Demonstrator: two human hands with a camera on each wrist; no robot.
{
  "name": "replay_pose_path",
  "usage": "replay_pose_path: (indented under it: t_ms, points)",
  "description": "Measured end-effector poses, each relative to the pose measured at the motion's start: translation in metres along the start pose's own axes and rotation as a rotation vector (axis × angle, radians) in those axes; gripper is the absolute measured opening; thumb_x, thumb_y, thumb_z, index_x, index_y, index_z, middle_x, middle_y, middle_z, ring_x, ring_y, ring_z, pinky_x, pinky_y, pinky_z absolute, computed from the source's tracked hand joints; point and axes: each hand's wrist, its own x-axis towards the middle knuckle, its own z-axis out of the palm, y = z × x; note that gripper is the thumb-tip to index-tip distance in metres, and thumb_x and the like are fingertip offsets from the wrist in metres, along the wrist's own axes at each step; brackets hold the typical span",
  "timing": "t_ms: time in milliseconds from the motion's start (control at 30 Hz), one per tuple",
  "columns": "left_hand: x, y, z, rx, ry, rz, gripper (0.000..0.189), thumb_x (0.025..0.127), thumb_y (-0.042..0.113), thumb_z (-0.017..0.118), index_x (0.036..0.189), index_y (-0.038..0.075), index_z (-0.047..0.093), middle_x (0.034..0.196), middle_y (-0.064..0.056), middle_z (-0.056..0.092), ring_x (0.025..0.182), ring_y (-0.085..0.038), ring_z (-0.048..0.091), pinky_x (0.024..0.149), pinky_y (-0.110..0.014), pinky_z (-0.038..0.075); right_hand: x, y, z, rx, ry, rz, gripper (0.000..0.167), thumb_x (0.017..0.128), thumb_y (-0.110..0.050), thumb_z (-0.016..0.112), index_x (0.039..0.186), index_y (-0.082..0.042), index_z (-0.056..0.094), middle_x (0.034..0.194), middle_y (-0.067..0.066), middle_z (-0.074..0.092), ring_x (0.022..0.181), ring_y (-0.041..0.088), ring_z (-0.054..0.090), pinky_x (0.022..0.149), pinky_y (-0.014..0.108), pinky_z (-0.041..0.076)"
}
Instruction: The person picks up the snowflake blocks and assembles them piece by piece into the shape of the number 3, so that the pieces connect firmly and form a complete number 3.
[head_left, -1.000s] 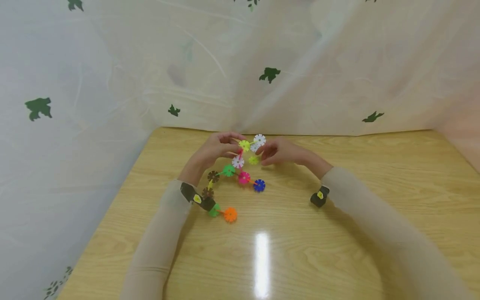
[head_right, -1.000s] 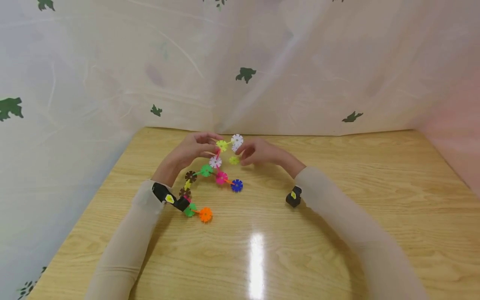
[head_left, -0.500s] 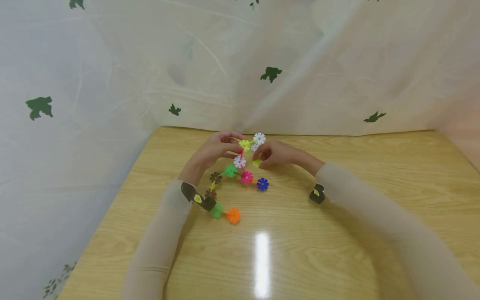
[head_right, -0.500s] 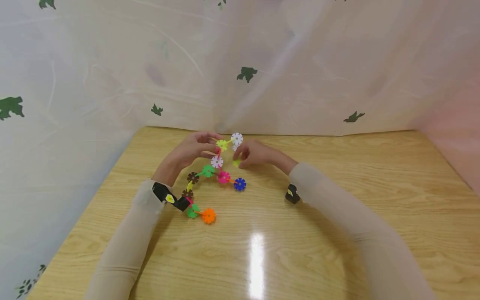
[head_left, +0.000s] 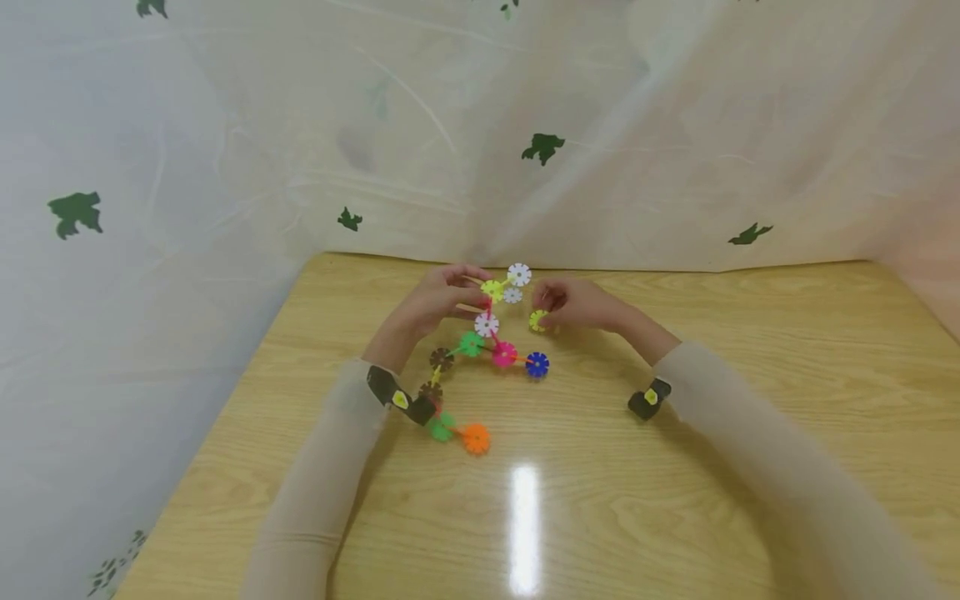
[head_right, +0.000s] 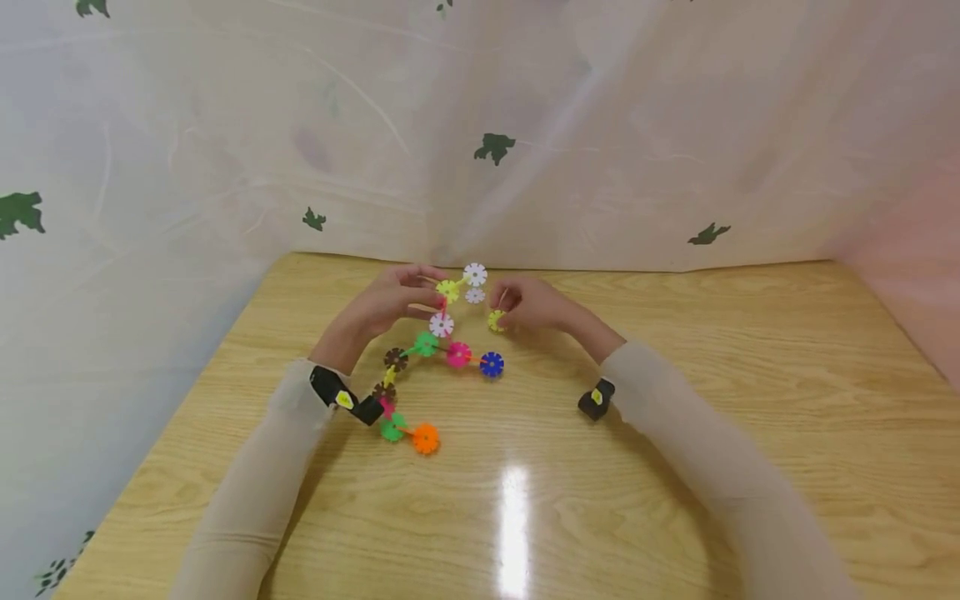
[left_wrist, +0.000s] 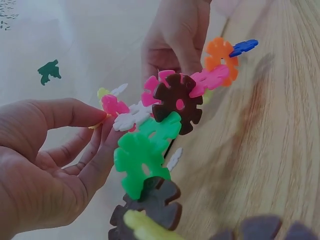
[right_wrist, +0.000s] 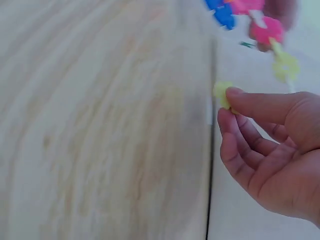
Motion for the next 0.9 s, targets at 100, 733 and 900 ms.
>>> replay_pose_path:
  t_ms: [100, 733, 900]
  points:
    - [0.0, -0.001, 0.002, -0.023, 0.007, -0.015, 0.038, 0.096, -0.005, 0.061, 0.134, -0.004, 0.055, 0.098, -0.007, 0.064, 0.084, -0.014, 0.066, 0.099, -0.049, 0.058, -0.008, -0.002, -0.004, 0.061, 0.121, 0.019, 0.022, 0.089, -0.001, 0.075, 0.109, 0.004, 0.066, 0.098, 0.013, 0.069, 0.086, 0.014, 0.062, 0.071, 0.02, 0.053]
    - [0.003, -0.005, 0.016, -0.066, -0.031, -0.007, 0.039, 0.095, -0.008, 0.061, 0.133, -0.007, 0.052, 0.092, -0.003, 0.063, 0.079, -0.013, 0.069, 0.08, -0.032, 0.064, -0.016, -0.011, -0.006, 0.317, 0.449, -0.066, 0.021, 0.091, 0.001, 0.074, 0.104, 0.013, 0.064, 0.083, -0.006, 0.067, 0.074, 0.008, 0.065, 0.067, 0.023, 0.059]
    - [0.004, -0.005, 0.017, -0.061, -0.044, -0.005, 0.039, 0.095, -0.006, 0.061, 0.133, -0.005, 0.052, 0.098, -0.006, 0.062, 0.082, -0.014, 0.068, 0.085, -0.036, 0.063, -0.015, -0.009, -0.004, 0.293, 0.458, -0.071, 0.021, 0.091, -0.001, 0.073, 0.104, 0.013, 0.064, 0.086, -0.003, 0.067, 0.075, 0.006, 0.064, 0.067, 0.025, 0.059]
